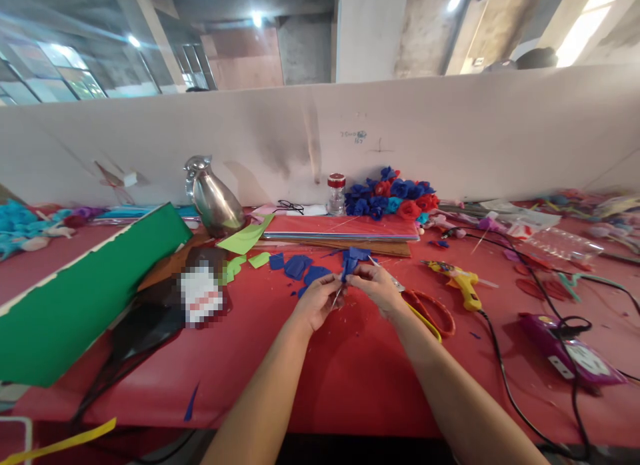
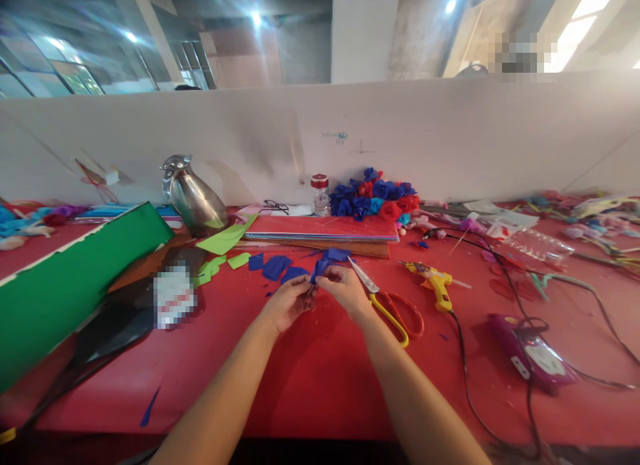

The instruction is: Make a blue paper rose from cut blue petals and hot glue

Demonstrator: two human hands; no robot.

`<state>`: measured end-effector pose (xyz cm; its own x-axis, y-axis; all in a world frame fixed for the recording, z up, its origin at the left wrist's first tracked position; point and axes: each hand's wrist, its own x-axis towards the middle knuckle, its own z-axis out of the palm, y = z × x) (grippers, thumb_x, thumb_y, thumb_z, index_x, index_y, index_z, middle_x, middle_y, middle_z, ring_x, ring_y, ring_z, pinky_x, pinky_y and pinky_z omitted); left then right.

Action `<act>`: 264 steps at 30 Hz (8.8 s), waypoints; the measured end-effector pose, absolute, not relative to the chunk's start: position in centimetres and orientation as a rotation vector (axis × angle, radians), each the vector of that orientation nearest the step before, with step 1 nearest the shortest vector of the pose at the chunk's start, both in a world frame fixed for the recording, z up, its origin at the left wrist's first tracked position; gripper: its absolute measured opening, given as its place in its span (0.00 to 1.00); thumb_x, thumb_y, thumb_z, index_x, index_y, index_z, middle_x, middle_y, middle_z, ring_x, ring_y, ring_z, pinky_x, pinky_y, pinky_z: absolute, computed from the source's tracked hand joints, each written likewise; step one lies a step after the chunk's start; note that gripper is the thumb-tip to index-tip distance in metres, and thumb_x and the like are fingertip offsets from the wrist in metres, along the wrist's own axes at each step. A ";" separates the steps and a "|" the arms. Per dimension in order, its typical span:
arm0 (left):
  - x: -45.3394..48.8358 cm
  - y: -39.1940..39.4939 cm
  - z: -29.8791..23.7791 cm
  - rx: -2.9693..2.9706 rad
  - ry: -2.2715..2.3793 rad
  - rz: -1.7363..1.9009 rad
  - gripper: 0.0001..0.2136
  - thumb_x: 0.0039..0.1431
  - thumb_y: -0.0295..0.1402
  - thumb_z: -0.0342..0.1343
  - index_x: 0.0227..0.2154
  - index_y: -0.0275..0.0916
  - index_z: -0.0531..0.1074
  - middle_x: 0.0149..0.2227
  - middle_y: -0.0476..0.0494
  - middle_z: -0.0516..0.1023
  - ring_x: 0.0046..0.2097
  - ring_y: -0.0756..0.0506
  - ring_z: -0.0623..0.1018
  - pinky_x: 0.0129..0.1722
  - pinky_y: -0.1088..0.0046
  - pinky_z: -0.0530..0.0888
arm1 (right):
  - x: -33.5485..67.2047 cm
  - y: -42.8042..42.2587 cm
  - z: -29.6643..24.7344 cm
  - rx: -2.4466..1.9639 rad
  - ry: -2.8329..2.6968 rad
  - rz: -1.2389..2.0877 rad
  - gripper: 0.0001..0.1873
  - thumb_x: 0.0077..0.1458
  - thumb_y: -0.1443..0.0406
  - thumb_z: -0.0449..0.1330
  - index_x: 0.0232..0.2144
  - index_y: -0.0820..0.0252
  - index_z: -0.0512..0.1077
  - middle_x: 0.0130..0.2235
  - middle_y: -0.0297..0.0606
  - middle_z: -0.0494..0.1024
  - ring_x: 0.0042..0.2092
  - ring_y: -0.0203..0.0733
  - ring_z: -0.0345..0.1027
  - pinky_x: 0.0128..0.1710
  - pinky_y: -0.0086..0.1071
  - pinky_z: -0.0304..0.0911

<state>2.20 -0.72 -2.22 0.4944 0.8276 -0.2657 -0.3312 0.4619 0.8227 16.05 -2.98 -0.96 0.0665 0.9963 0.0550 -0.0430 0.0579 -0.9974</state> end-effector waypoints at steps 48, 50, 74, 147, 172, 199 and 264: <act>3.0 -0.9 -3.2 0.891 0.607 0.986 0.16 0.42 0.42 0.65 0.22 0.35 0.69 0.21 0.51 0.68 0.24 0.55 0.64 0.25 0.79 0.58 | 15.8 -3.3 -0.6 -1.023 -1.138 1.167 0.10 0.39 0.60 0.65 0.23 0.59 0.72 0.22 0.30 0.72 0.27 0.36 0.65 0.32 0.31 0.60; 3.0 -1.0 -3.2 0.861 0.589 0.986 0.16 0.41 0.43 0.66 0.23 0.36 0.69 0.21 0.51 0.68 0.24 0.55 0.64 0.26 0.79 0.59 | 15.9 -3.4 -0.7 -1.007 -1.096 1.163 0.10 0.38 0.60 0.66 0.25 0.59 0.73 0.23 0.31 0.74 0.28 0.36 0.66 0.33 0.31 0.60; 2.9 -1.3 -2.4 0.902 0.520 1.130 0.12 0.38 0.39 0.68 0.23 0.38 0.74 0.25 0.52 0.71 0.30 0.53 0.68 0.35 0.77 0.64 | 16.2 -3.5 -0.7 -0.877 -1.458 0.822 0.06 0.46 0.59 0.65 0.25 0.55 0.76 0.33 0.36 0.69 0.37 0.39 0.63 0.38 0.33 0.60; 2.6 -0.2 -3.8 0.920 0.690 1.170 0.11 0.36 0.37 0.68 0.22 0.36 0.76 0.25 0.48 0.75 0.31 0.49 0.71 0.33 0.75 0.65 | 14.7 -2.2 -4.3 -1.100 -1.347 0.860 0.17 0.46 0.52 0.60 0.21 0.60 0.70 0.22 0.33 0.69 0.27 0.37 0.61 0.30 0.31 0.59; 2.4 -0.9 -2.6 0.816 0.640 1.079 0.11 0.36 0.35 0.68 0.24 0.34 0.77 0.24 0.47 0.76 0.29 0.50 0.73 0.34 0.75 0.65 | 14.5 -2.2 -4.5 -1.015 -1.307 1.024 0.13 0.46 0.56 0.61 0.22 0.61 0.70 0.24 0.33 0.71 0.29 0.37 0.63 0.33 0.31 0.59; 2.6 -0.1 -3.8 0.968 0.656 1.131 0.14 0.40 0.42 0.65 0.22 0.34 0.75 0.22 0.48 0.71 0.28 0.51 0.68 0.31 0.75 0.64 | 14.7 -2.0 -4.8 -1.015 -1.325 1.030 0.14 0.46 0.55 0.61 0.25 0.60 0.72 0.25 0.33 0.72 0.29 0.37 0.64 0.31 0.30 0.58; 3.7 -0.4 -3.6 1.258 0.989 1.366 0.06 0.43 0.35 0.62 0.23 0.39 0.74 0.25 0.48 0.75 0.30 0.48 0.71 0.33 0.73 0.66 | 14.9 -3.7 -1.5 -1.085 -1.090 0.773 0.09 0.46 0.60 0.61 0.28 0.58 0.69 0.26 0.31 0.71 0.26 0.34 0.61 0.28 0.29 0.57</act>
